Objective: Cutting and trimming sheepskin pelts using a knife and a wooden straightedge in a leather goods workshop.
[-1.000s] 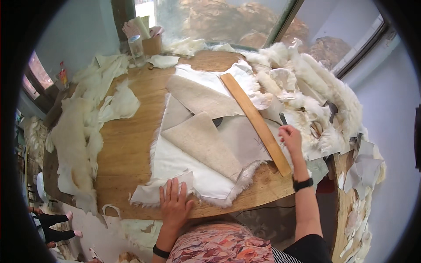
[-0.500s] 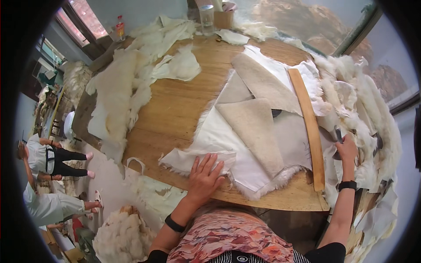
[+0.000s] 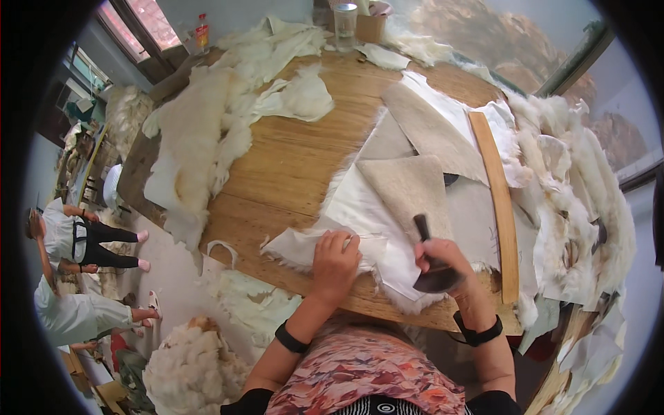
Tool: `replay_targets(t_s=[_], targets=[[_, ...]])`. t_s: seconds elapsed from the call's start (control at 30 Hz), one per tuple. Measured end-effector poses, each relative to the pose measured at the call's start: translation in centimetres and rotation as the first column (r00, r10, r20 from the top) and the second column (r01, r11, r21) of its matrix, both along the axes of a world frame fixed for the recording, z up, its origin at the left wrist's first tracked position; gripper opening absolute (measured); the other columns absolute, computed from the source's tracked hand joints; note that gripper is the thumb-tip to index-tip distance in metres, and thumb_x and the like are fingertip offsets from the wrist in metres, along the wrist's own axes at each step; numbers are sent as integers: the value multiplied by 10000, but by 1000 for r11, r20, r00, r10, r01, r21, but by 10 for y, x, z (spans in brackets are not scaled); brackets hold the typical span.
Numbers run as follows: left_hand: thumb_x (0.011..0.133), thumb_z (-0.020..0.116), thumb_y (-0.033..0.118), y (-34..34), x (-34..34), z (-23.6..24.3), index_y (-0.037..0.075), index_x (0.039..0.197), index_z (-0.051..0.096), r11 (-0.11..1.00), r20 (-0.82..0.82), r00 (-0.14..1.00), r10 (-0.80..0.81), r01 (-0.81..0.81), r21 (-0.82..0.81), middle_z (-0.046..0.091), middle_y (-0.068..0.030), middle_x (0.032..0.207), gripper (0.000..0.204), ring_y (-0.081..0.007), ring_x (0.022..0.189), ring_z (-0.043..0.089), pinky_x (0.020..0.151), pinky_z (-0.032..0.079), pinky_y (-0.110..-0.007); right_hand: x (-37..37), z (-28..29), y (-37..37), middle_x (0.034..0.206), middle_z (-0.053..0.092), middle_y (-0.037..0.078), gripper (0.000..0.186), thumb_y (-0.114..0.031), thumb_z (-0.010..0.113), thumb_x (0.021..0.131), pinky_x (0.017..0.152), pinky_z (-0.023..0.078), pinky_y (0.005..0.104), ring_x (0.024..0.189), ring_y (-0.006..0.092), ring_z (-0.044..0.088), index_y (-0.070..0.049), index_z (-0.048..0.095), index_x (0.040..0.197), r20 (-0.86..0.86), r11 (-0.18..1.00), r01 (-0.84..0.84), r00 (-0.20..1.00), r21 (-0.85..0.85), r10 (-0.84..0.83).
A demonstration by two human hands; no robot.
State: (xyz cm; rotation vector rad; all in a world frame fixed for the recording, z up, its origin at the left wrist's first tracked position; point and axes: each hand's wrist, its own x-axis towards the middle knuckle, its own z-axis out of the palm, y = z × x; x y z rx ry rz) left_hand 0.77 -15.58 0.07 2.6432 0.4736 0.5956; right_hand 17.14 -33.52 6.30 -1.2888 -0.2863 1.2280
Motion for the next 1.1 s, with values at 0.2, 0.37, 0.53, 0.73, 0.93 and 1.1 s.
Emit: replay_targets(t_s=[0.2, 0.37, 0.53, 0.73, 0.93, 1.1], targets=[[742, 658, 94, 6, 1, -6, 50, 997, 623, 1000, 63, 998, 11, -12, 3, 563, -113, 1020, 261, -313, 997, 530, 935, 414, -454, 2, 6, 34, 1106, 566, 112, 316, -349, 491, 969, 777, 559, 349, 844, 195, 626, -80, 563, 1118, -574, 810, 485, 784, 330, -236], [724, 660, 97, 9, 7, 1, 56, 948, 618, 995, 65, 998, 0, 7, -104, 554, -113, 966, 231, -311, 932, 526, 817, 416, -423, -14, -30, 51, 1047, 610, 68, 281, -151, 550, 896, 805, 512, 287, 904, 148, 602, -40, 570, 1153, 48, 967, 204, 976, 155, -214], [719, 662, 101, 12, 10, -6, 64, 901, 610, 992, 42, 999, 30, -25, -126, 547, -106, 935, 193, -308, 914, 519, 803, 411, -424, -30, -58, 57, 986, 620, 17, 215, -92, 571, 911, 791, 452, 240, 908, 80, 546, -10, 604, 1107, 476, 995, 36, 876, 95, -78], [719, 669, 104, 11, 13, -6, 76, 823, 587, 991, 53, 998, 41, -34, -126, 535, -97, 908, 135, -303, 896, 510, 783, 398, -422, -33, -61, 55, 899, 622, 25, 216, -95, 578, 907, 673, 452, 230, 771, 67, 539, -15, 606, 1106, 618, 997, -12, 785, 71, -35], [715, 682, 114, 9, 16, -6, 77, 801, 586, 987, 67, 995, 73, -63, -145, 530, -88, 909, 135, -287, 911, 504, 804, 380, -420, -33, -62, 50, 882, 637, 48, 210, -86, 582, 900, 674, 462, 262, 758, 100, 562, -11, 608, 1094, 640, 998, -55, 768, 34, 20], [717, 678, 119, 8, 17, -11, 69, 783, 592, 984, 65, 994, 91, -79, -157, 525, -78, 907, 119, -276, 923, 501, 827, 375, -414, -34, -51, 48, 968, 619, 23, 206, -25, 586, 898, 762, 468, 266, 865, 110, 563, -12, 594, 1103, 689, 988, -154, 714, -18, 124]])
